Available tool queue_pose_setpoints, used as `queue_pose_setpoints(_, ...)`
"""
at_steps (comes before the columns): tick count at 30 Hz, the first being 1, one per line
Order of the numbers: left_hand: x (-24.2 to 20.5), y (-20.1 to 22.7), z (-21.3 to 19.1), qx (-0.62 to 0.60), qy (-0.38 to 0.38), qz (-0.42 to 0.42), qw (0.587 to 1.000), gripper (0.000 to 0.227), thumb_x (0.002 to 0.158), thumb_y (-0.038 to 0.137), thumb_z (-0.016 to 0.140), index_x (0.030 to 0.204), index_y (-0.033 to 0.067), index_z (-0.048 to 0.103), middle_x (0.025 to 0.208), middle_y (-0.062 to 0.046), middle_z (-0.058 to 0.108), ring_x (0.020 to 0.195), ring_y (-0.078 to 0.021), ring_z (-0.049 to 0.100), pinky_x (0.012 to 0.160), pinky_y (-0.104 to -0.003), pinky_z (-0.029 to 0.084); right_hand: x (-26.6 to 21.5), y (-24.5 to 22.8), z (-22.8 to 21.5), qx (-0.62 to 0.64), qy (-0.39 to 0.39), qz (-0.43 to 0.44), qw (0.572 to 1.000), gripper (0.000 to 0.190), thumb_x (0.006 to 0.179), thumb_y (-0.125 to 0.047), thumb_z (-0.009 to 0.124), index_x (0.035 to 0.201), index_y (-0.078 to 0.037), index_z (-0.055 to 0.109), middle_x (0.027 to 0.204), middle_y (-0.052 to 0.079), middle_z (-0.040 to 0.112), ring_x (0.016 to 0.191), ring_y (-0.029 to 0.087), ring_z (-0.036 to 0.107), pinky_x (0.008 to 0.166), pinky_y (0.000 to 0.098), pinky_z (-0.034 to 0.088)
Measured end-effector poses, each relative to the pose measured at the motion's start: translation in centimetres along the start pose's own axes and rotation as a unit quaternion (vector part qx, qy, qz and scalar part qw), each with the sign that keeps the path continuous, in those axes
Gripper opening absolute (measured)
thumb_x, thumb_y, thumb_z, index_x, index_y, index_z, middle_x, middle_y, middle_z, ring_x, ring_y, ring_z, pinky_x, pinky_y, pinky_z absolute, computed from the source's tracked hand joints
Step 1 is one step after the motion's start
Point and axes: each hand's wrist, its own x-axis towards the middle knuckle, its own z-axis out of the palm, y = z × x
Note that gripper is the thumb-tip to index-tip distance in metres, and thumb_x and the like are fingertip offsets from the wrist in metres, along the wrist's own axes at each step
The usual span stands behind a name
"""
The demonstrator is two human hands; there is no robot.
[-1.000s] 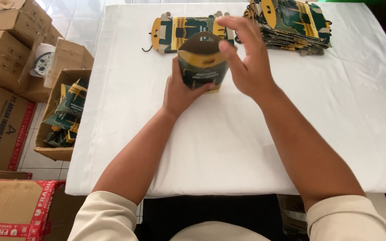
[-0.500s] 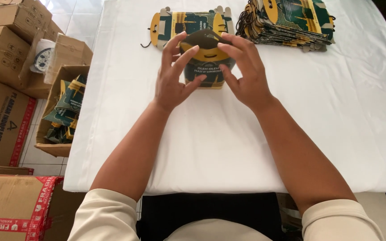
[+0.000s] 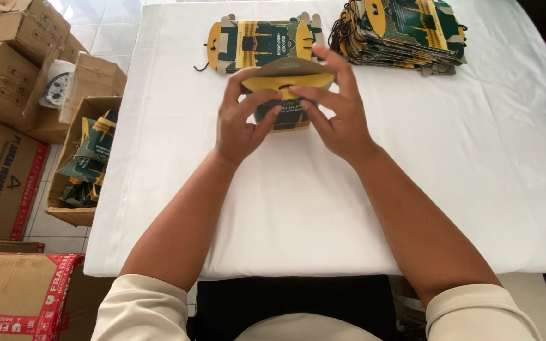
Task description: Folding and unfolding flat-packed paper boxes into their 3D shape on a white table.
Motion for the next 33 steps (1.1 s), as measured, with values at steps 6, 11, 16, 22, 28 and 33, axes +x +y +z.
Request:
queue_pose_setpoints(6, 0.7, 0.6, -0.6, -0.01, 0.052, -0.026, 0.998, 0.026, 0.091, 0.016, 0.084, 0.105, 0.004, 0.065, 0.118, -0.019, 0.067, 0.112, -0.0317, 0.068, 0.096, -0.04, 0.06, 0.0, 0.3, 0.0, -0.005, 0.054, 0.026, 0.998, 0.026, 0.101, -0.02, 0.073, 0.12, -0.001, 0.071, 0.131, 0.022, 0.065, 0.125, 0.037, 0.063, 0.111, 0.0502, 0.053)
queue_pose_setpoints(11, 0.4, -0.7, -0.1, -0.032, 0.069, -0.049, 0.996, 0.035, 0.084, 0.016, 0.092, 0.102, 0.0047, 0.065, 0.112, -0.014, 0.07, 0.098, -0.027, 0.072, 0.084, -0.033, 0.062, -0.6, 1.8, -0.1, 0.025, 0.096, 0.083, 0.992, 0.029, 0.089, -0.006, 0.089, 0.113, 0.0, 0.073, 0.112, 0.017, 0.072, 0.099, 0.027, 0.07, 0.09, 0.0344, 0.056)
queue_pose_setpoints(16, 0.7, -0.3, -0.3, -0.056, 0.08, -0.06, 0.993, 0.035, 0.081, 0.013, 0.094, 0.102, 0.0065, 0.067, 0.114, -0.015, 0.072, 0.091, -0.0278, 0.075, 0.084, -0.035, 0.062, -0.5, 2.1, -0.3, 0.043, 0.093, 0.066, 0.993, 0.031, 0.087, -0.004, 0.091, 0.113, 0.002, 0.073, 0.111, 0.02, 0.071, 0.098, 0.033, 0.075, 0.093, 0.0376, 0.059)
queue_pose_setpoints(22, 0.4, 0.2, -0.4, -0.058, 0.068, -0.049, 0.995, 0.036, 0.083, 0.012, 0.092, 0.105, 0.0069, 0.064, 0.109, -0.012, 0.071, 0.096, -0.0287, 0.073, 0.085, -0.035, 0.06, -0.6, 1.1, -0.7, 0.024, 0.09, 0.05, 0.994, 0.032, 0.09, -0.007, 0.089, 0.115, 0.0, 0.07, 0.114, 0.016, 0.069, 0.099, 0.028, 0.072, 0.092, 0.0367, 0.056)
queue_pose_setpoints(28, 1.3, 1.3, -1.2, -0.201, -0.014, -0.156, 0.967, 0.064, 0.099, 0.015, 0.079, 0.148, 0.0168, 0.038, 0.121, -0.007, 0.062, 0.114, -0.0157, 0.06, 0.094, -0.027, 0.052, -0.1, -0.2, -1.3, 0.085, 0.019, 0.114, 0.99, 0.067, 0.098, -0.003, 0.07, 0.154, -0.012, 0.034, 0.12, 0.011, 0.056, 0.112, 0.021, 0.053, 0.101, 0.0355, 0.045)
queue_pose_setpoints(33, 1.5, 0.9, -1.4, -0.329, -0.063, -0.202, 0.92, 0.011, 0.104, 0.016, 0.062, 0.109, 0.0156, 0.053, 0.127, -0.009, 0.06, 0.12, -0.0187, 0.054, 0.094, -0.029, 0.05, 0.4, -0.3, -1.2, 0.092, -0.011, 0.092, 0.991, 0.015, 0.101, -0.007, 0.06, 0.112, -0.011, 0.051, 0.118, 0.009, 0.048, 0.113, 0.023, 0.049, 0.095, 0.0351, 0.044)
